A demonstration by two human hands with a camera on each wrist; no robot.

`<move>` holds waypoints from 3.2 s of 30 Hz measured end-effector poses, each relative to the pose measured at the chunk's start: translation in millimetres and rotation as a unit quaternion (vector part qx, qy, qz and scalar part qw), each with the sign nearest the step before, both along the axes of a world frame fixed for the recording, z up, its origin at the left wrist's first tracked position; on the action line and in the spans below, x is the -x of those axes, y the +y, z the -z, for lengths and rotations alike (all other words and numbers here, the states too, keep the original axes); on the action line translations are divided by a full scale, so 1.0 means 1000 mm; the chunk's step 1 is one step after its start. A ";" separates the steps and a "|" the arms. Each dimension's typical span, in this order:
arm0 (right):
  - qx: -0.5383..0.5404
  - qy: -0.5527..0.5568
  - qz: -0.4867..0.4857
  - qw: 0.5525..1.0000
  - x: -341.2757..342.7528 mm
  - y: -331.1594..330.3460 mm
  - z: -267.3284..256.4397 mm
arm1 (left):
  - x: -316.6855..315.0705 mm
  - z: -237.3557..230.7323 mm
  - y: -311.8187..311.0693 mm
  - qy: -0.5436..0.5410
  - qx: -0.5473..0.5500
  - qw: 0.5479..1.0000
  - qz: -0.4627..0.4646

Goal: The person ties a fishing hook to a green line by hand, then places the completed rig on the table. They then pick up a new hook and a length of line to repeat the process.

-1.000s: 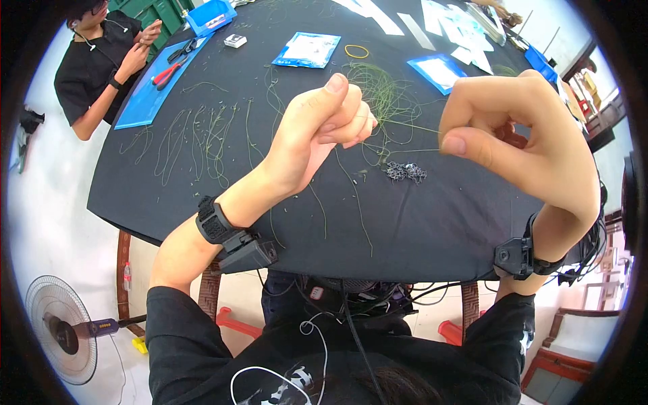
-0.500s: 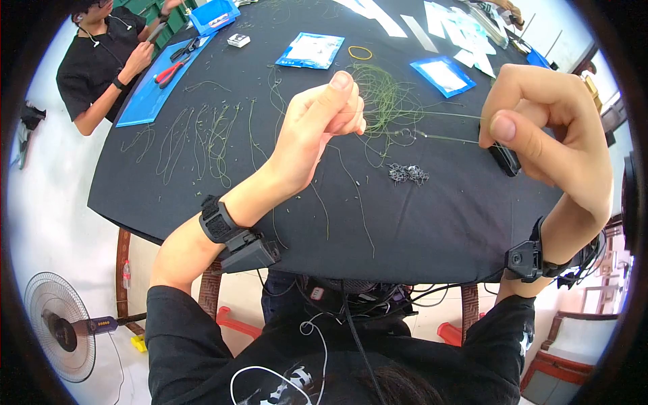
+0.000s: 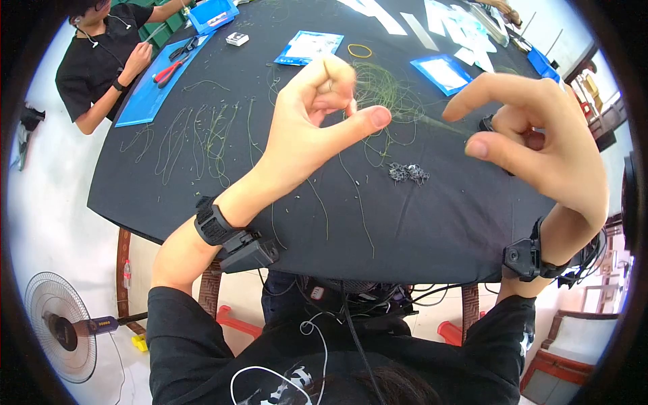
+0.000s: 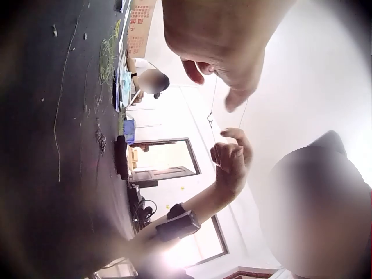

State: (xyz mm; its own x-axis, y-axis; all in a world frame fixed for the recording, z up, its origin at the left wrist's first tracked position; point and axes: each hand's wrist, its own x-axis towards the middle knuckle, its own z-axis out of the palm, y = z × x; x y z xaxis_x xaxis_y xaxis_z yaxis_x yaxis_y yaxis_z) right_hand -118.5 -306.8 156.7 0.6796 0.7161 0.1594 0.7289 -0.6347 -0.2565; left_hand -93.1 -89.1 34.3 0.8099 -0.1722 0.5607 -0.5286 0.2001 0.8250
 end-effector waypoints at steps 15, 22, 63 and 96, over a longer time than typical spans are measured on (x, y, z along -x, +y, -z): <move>0.048 0.039 -0.022 0.998 -0.009 -0.002 0.017 | 0.000 -0.003 0.008 -0.056 -0.209 0.969 -0.120; 0.029 0.113 -0.039 0.992 -0.008 -0.004 0.009 | 0.001 -0.006 0.009 -0.072 -0.198 0.967 -0.147; -0.260 0.146 0.060 0.953 -0.031 0.048 0.042 | 0.003 -0.005 0.012 -0.133 -0.113 0.961 -0.215; -0.252 -0.025 -0.022 0.967 -0.036 0.043 0.045 | -0.002 0.001 0.003 0.029 0.021 0.999 -0.026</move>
State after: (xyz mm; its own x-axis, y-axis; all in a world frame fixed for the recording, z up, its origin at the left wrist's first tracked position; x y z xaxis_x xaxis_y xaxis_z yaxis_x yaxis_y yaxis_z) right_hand -82.7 -264.3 112.2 0.6323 0.5672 0.5277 0.7722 -0.4065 -0.4883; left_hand -91.2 -85.9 33.3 0.8488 -0.1061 0.5180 -0.4903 0.2090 0.8461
